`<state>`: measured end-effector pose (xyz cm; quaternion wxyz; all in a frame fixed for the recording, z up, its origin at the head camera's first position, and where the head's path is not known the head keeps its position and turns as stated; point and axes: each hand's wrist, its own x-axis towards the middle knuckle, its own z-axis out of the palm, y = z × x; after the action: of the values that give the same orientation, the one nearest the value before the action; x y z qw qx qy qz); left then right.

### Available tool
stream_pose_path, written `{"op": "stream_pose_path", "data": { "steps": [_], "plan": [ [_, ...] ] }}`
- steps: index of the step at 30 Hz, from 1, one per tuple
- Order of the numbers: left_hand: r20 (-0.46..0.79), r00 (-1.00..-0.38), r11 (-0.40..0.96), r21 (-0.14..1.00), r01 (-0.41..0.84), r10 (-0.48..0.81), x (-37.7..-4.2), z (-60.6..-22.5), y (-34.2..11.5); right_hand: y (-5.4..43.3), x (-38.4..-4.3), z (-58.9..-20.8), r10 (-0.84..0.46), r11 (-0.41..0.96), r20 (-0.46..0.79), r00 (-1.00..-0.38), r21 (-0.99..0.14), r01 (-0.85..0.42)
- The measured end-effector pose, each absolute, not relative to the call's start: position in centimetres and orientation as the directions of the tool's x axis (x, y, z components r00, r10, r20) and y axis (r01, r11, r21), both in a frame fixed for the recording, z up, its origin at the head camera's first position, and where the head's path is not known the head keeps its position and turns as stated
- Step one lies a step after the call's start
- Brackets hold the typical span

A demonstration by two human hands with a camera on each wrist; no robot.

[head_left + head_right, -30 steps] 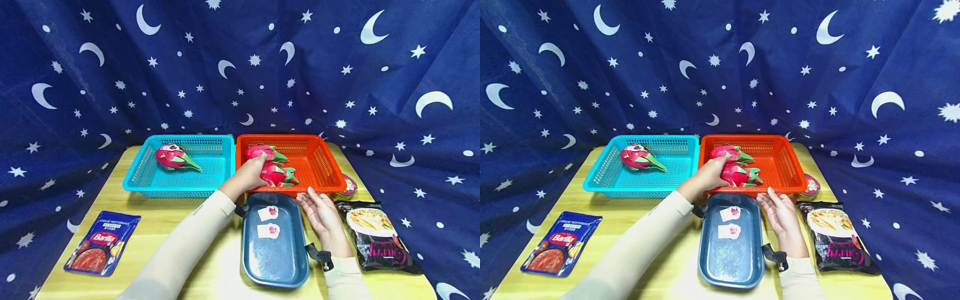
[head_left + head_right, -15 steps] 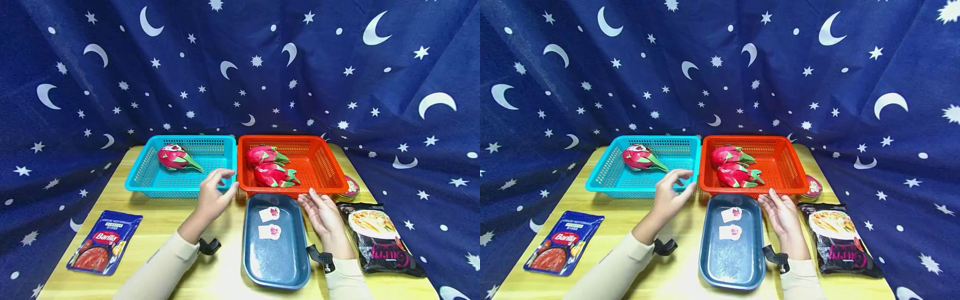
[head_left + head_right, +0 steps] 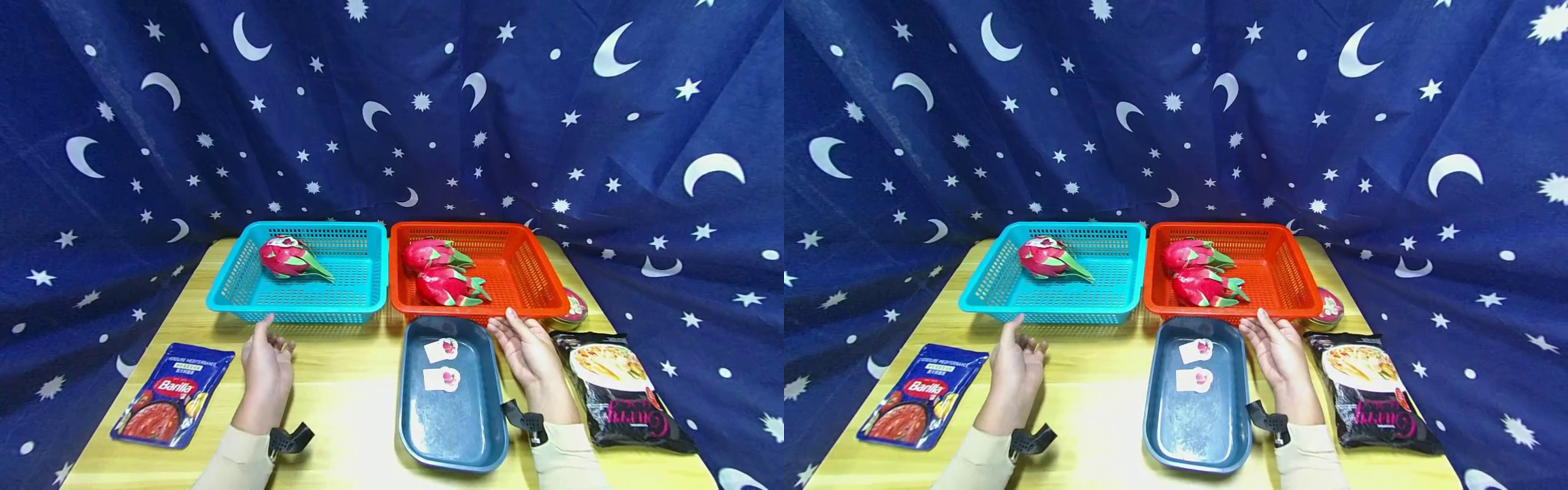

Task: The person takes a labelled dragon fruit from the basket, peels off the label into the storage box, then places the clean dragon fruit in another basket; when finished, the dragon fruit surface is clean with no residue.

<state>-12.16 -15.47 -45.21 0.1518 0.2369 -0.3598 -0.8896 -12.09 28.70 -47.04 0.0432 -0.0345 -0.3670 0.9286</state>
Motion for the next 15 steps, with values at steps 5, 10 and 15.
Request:
{"op": "stream_pose_path", "data": {
  "steps": [5,10,15],
  "plan": [
    [-0.419,-0.863,-0.89,0.45,0.071,-0.281,-13.1,-45.1,-16.0,28.7,-12.1,-47.1,0.105,-0.722,-0.035,-0.994,-0.69,-0.052],
    [-0.441,-0.876,-0.965,0.247,0.09,-0.194,-14.0,-44.9,-15.7,28.7,-12.2,-47.2,0.094,-0.723,-0.024,-0.995,-0.689,-0.051],
    [-0.423,-0.888,-0.973,0.212,0.095,-0.179,-14.5,-45.0,-15.3,28.7,-12.2,-47.1,0.096,-0.724,-0.03,-0.995,-0.688,-0.049]
  ]
}}
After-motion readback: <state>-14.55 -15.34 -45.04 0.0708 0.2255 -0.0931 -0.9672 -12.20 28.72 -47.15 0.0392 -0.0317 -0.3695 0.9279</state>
